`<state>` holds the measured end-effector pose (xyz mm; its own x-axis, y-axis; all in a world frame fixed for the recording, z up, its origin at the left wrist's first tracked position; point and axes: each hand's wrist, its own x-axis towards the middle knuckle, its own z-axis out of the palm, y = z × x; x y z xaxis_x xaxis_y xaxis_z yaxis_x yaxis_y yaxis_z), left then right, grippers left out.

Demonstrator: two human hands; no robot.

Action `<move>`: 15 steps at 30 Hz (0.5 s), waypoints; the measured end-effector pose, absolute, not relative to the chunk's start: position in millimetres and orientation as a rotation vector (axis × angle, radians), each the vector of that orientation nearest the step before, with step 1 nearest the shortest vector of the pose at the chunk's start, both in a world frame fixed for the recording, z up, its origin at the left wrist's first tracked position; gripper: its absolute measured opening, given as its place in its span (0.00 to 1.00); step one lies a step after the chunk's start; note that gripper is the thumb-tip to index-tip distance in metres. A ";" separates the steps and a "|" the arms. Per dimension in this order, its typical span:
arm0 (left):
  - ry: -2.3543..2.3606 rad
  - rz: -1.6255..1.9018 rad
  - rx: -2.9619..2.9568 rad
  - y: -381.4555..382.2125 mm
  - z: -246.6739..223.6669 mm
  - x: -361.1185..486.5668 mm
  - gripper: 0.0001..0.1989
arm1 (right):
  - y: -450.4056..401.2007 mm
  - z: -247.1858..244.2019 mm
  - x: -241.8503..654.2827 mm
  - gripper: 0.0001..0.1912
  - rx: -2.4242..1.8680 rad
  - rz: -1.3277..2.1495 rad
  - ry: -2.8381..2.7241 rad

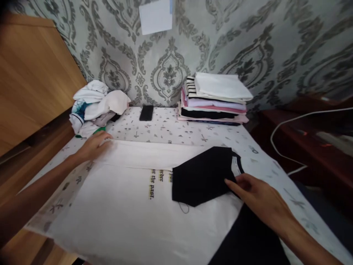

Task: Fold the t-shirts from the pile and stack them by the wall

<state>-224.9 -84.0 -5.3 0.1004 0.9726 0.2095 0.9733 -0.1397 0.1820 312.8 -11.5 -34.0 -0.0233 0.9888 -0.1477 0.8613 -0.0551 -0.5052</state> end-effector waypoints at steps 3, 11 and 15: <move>-1.882 -0.253 -2.680 -109.6 2.0 -208.5 0.18 | -22.0 -31.0 306.0 0.18 -1.931 0.709 -1.873; -2.015 0.024 -2.554 -143.8 -9.3 -239.9 0.18 | -50.1 -19.5 281.2 0.22 -1.459 1.185 -1.253; -2.119 -0.032 -2.426 -135.0 -23.9 -257.6 0.18 | -49.6 -19.8 280.7 0.22 -1.425 1.382 -1.080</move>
